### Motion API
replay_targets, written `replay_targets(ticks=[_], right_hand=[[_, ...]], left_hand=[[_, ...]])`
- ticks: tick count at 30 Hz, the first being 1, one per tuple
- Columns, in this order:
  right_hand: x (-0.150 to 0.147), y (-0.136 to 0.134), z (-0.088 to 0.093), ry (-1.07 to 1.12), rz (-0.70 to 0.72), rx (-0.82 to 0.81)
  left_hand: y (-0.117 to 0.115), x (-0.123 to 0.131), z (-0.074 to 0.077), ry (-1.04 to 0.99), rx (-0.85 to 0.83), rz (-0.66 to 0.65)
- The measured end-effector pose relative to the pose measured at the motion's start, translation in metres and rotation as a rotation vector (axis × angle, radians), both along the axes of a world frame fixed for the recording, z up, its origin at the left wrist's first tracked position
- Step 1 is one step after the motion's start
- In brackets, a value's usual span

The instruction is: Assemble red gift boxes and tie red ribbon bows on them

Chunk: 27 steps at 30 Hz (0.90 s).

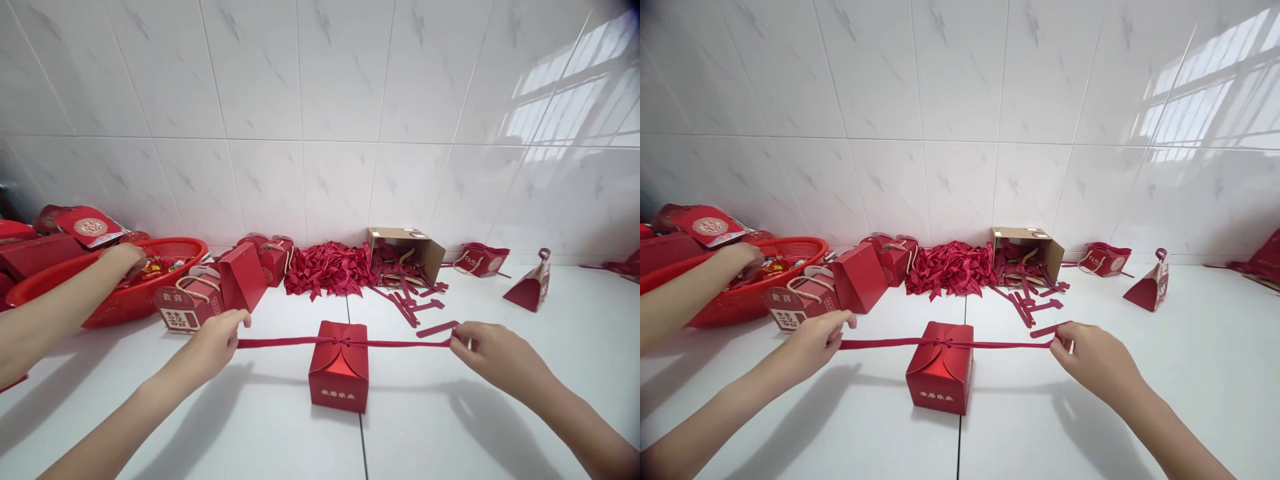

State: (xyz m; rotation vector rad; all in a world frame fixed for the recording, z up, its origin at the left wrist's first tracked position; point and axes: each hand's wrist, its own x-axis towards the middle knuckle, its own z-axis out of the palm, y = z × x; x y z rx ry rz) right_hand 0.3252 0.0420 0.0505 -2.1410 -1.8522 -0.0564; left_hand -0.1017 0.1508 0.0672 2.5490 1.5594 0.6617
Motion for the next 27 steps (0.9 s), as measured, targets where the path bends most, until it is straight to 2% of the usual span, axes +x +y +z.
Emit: replay_targets(ticks=[3,6,8,10,12,15,18,27], right_hand=[[0.004,0.006,-0.011,0.036,0.013,-0.049],[-0.008,0.017,-0.013,0.101,0.036,0.08],[-0.026,0.023,-0.01,0.196,0.135,0.138],[-0.049,0.026,-0.007,0.302,0.294,0.144],[-0.071,0.028,-0.004,0.362,0.43,0.111],[-0.097,0.028,-0.004,0.39,0.541,0.024],[-0.108,0.029,-0.004,0.382,0.57,-0.001],[-0.114,0.032,-0.004,0.398,0.572,0.091]], left_hand=[[0.001,0.003,-0.012,0.019,-0.06,-0.031],[0.0,0.023,-0.009,-0.055,-0.062,-0.091],[-0.001,0.042,-0.005,-0.18,-0.15,-0.133],[-0.004,0.063,-0.002,-0.333,-0.245,-0.187],[-0.007,0.08,-0.003,-0.445,-0.309,-0.27],[-0.012,0.097,-0.006,-0.483,-0.353,-0.384],[-0.015,0.103,-0.009,-0.438,-0.345,-0.425],[-0.021,0.106,-0.009,-0.386,-0.282,-0.454]])
